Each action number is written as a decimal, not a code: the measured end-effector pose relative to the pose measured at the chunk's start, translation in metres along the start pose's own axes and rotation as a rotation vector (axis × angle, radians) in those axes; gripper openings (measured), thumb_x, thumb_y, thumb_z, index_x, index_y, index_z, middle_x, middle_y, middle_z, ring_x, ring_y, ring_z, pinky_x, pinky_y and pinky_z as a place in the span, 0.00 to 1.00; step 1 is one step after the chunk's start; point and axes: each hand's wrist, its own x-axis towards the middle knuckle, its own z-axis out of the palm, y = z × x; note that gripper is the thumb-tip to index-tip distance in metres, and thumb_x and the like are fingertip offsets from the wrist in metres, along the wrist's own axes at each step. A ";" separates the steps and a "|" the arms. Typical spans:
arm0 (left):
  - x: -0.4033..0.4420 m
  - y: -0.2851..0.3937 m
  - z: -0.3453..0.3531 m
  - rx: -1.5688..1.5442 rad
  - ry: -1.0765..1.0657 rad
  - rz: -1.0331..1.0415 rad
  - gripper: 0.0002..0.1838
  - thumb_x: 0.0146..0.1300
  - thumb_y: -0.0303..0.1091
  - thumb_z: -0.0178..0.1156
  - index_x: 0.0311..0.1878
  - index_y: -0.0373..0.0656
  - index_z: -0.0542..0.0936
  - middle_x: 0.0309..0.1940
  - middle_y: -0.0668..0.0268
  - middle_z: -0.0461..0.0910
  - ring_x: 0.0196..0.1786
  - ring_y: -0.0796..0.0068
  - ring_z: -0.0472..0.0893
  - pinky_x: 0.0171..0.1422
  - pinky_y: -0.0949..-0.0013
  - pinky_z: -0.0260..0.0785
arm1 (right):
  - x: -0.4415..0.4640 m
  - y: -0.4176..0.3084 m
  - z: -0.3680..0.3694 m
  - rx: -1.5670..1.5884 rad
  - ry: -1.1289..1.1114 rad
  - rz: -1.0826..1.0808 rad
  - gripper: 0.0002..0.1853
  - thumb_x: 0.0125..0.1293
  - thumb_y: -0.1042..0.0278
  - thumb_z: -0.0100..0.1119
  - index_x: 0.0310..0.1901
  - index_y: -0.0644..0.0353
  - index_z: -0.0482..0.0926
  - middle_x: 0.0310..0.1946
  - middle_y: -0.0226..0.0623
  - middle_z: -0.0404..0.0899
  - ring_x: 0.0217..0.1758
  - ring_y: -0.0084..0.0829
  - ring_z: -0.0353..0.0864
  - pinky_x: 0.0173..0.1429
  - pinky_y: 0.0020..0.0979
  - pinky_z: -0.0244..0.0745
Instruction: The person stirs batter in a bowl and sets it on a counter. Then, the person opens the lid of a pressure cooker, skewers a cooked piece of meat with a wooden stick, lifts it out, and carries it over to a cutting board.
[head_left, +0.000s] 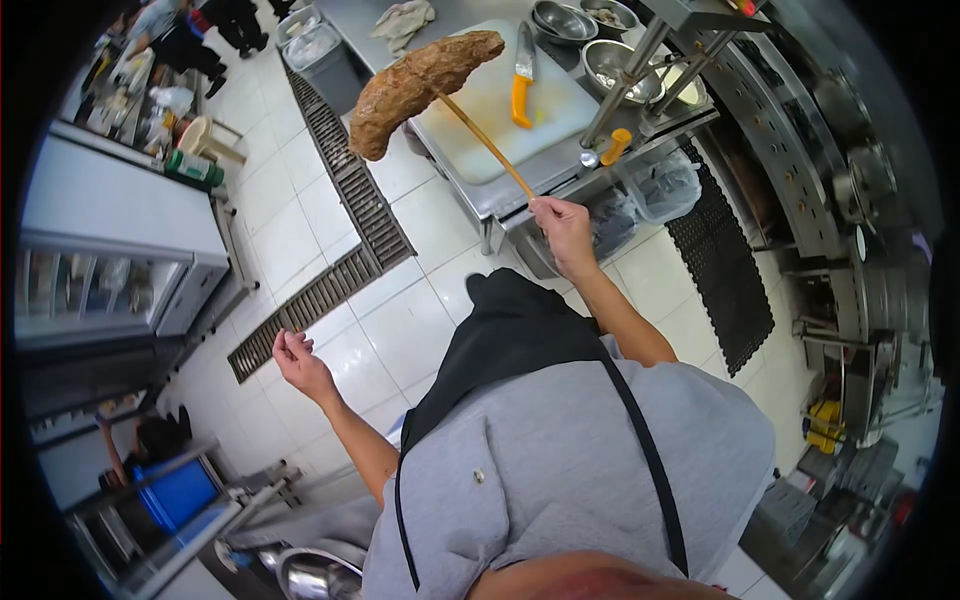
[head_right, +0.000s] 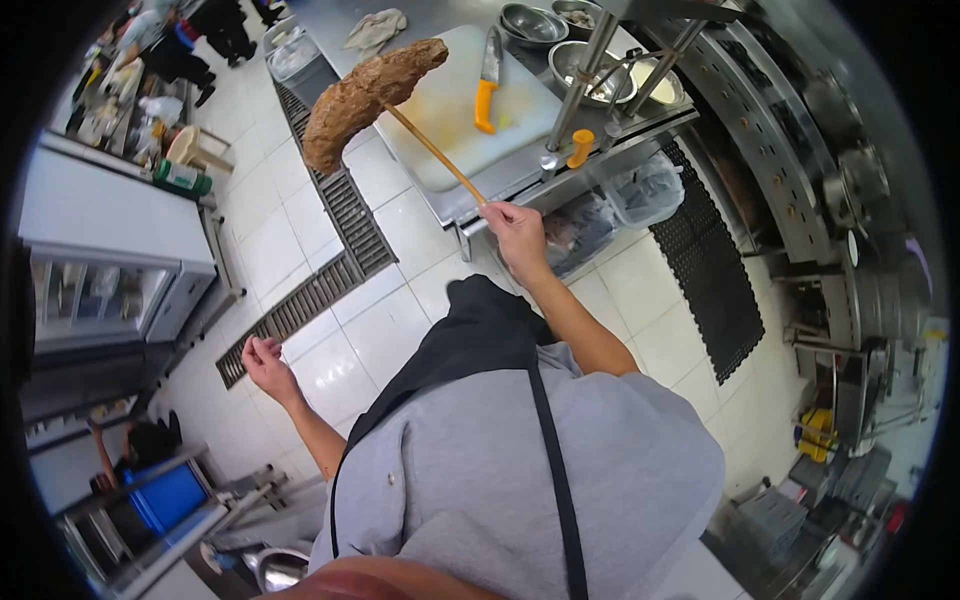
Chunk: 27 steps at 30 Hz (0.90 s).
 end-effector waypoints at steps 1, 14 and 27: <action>0.023 -0.003 0.016 -0.047 -0.037 0.003 0.17 0.74 0.40 0.52 0.52 0.35 0.75 0.34 0.63 0.79 0.33 0.80 0.75 0.40 0.75 0.71 | 0.008 0.001 0.007 -0.022 0.058 -0.043 0.10 0.67 0.70 0.61 0.39 0.71 0.83 0.25 0.22 0.75 0.28 0.12 0.67 0.32 0.17 0.62; 0.237 0.047 0.266 -0.195 -0.558 0.101 0.16 0.73 0.38 0.53 0.53 0.33 0.74 0.35 0.62 0.79 0.34 0.79 0.77 0.40 0.75 0.72 | 0.075 0.008 0.018 -0.273 0.560 -0.141 0.12 0.67 0.69 0.62 0.41 0.72 0.83 0.27 0.22 0.76 0.30 0.12 0.69 0.36 0.18 0.66; 0.362 0.095 0.476 -0.215 -1.158 0.296 0.19 0.73 0.42 0.53 0.56 0.34 0.73 0.39 0.61 0.79 0.37 0.75 0.77 0.42 0.72 0.71 | 0.147 0.006 0.112 -0.151 1.197 -0.014 0.13 0.66 0.66 0.63 0.42 0.69 0.84 0.25 0.23 0.75 0.28 0.14 0.65 0.32 0.20 0.61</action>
